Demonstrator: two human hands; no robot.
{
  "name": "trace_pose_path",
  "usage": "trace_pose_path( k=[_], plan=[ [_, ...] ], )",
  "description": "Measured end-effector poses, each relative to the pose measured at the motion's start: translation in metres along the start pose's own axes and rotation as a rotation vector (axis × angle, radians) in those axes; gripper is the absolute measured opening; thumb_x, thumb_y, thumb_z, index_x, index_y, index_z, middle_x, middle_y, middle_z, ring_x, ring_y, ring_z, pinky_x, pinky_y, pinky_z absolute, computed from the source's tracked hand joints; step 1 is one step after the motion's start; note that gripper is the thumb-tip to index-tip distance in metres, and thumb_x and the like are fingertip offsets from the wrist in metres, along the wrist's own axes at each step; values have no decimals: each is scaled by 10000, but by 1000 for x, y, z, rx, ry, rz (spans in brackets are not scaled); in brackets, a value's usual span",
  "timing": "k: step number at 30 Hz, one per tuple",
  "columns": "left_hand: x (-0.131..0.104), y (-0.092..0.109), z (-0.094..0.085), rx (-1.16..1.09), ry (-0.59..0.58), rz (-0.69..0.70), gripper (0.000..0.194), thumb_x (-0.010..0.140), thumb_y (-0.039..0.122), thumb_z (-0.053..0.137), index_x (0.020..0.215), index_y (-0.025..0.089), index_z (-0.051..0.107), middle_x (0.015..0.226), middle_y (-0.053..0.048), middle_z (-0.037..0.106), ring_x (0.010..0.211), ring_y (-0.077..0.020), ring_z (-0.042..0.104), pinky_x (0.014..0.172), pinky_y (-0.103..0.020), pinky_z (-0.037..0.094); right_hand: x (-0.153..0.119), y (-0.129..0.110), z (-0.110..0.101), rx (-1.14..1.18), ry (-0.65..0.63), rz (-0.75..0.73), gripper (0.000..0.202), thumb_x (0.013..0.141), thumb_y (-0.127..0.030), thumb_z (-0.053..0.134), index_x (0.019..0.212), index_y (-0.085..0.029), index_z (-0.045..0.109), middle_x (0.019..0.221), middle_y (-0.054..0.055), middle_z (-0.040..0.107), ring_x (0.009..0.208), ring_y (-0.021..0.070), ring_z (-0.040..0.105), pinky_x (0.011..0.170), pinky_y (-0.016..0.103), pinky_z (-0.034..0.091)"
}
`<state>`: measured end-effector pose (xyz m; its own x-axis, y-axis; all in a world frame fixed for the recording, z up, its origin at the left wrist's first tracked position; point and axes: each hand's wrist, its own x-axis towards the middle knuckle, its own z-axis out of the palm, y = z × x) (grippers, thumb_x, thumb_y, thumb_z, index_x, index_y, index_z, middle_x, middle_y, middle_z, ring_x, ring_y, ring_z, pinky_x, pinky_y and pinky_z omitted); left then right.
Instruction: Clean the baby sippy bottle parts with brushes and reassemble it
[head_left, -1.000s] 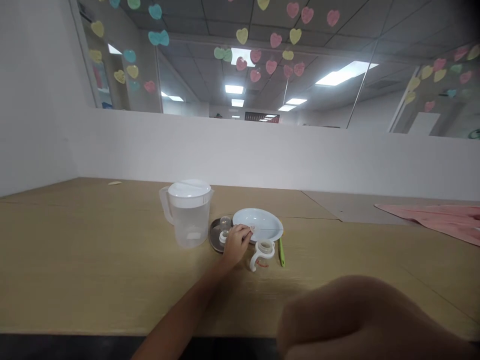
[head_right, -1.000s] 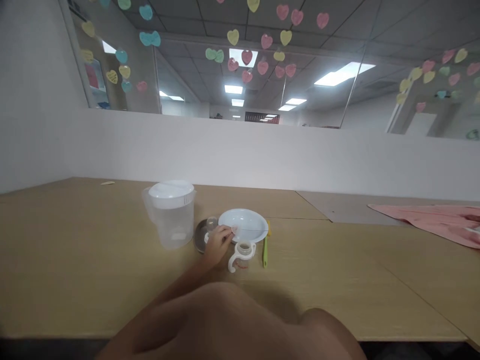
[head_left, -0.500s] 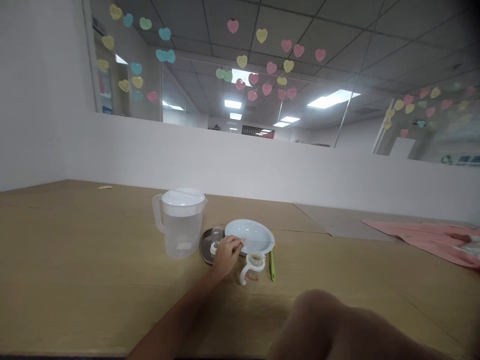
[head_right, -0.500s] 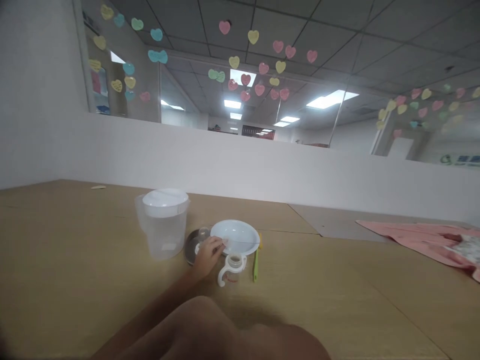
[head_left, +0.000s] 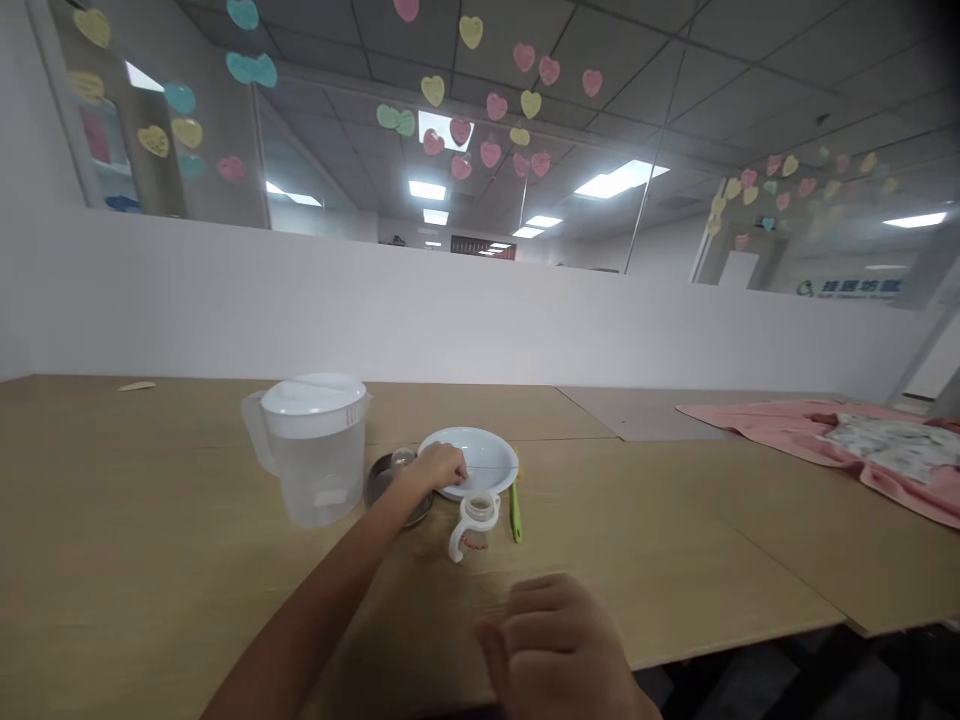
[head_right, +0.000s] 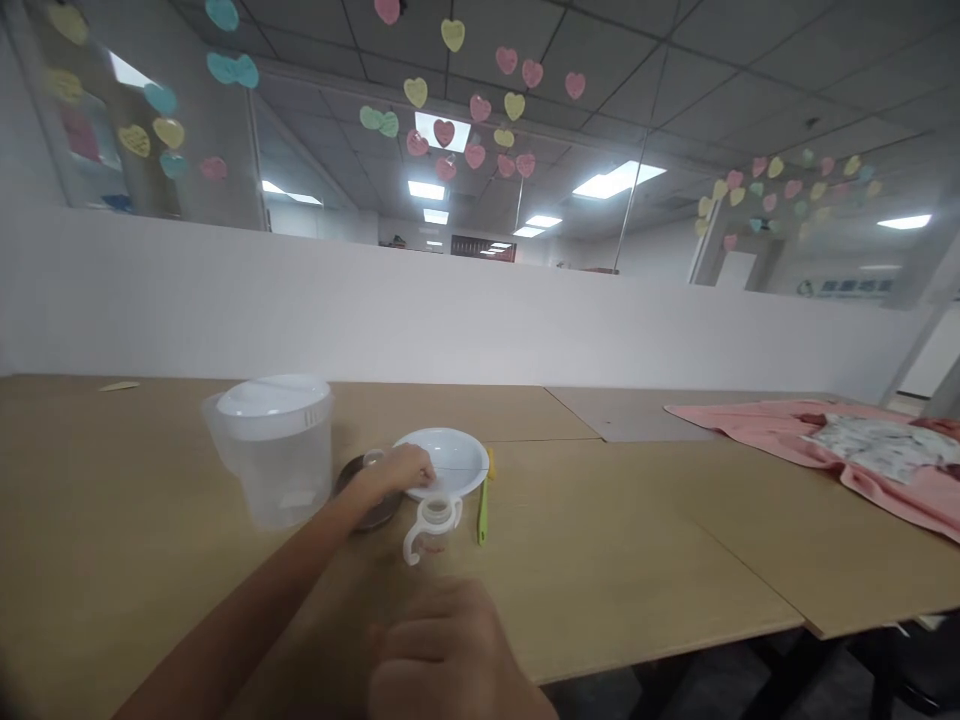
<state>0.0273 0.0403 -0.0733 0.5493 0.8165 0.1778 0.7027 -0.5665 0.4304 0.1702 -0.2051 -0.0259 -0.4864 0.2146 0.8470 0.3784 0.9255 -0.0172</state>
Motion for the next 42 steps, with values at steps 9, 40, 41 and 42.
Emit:
trace_pose_path(
  k=[9, 40, 41, 42],
  plan=[
    [6, -6, 6, -511, 177, -58, 193, 737, 259, 622, 867, 160, 725, 888, -64, 719, 805, -175, 630, 748, -257, 473, -45, 80, 2, 103, 391, 702, 474, 806, -286, 562, 525, -213, 187, 472, -73, 239, 418, 55, 279, 420, 199, 263],
    [-80, 58, 1, -481, 299, 222, 222, 830, 329, 559, 955, 219, 706, 1044, -51, 646, 995, -198, 571, 910, -310, 431, -52, 133, 83, 320, 304, 680, 375, 833, -383, 529, 1157, -195, 523, 1073, 82, 624, 995, 202, 587, 867, 353, 477],
    [-84, 55, 5, -440, 285, 235, 241, 835, 338, 552, 998, 233, 696, 1093, -53, 630, 1026, -201, 561, 930, -311, 422, -53, 132, 85, 307, 318, 660, 406, 841, -383, 518, 1202, -199, 485, 1101, 87, 608, 1009, 199, 581, 864, 349, 481],
    [-88, 51, 8, -409, 282, 243, 265, 840, 349, 545, 1041, 241, 680, 1134, -57, 613, 1053, -203, 552, 944, -313, 416, -54, 130, 88, 277, 317, 638, 430, 846, -380, 513, 1233, -201, 454, 1105, 89, 602, 1011, 196, 579, 861, 347, 484]
  ],
)
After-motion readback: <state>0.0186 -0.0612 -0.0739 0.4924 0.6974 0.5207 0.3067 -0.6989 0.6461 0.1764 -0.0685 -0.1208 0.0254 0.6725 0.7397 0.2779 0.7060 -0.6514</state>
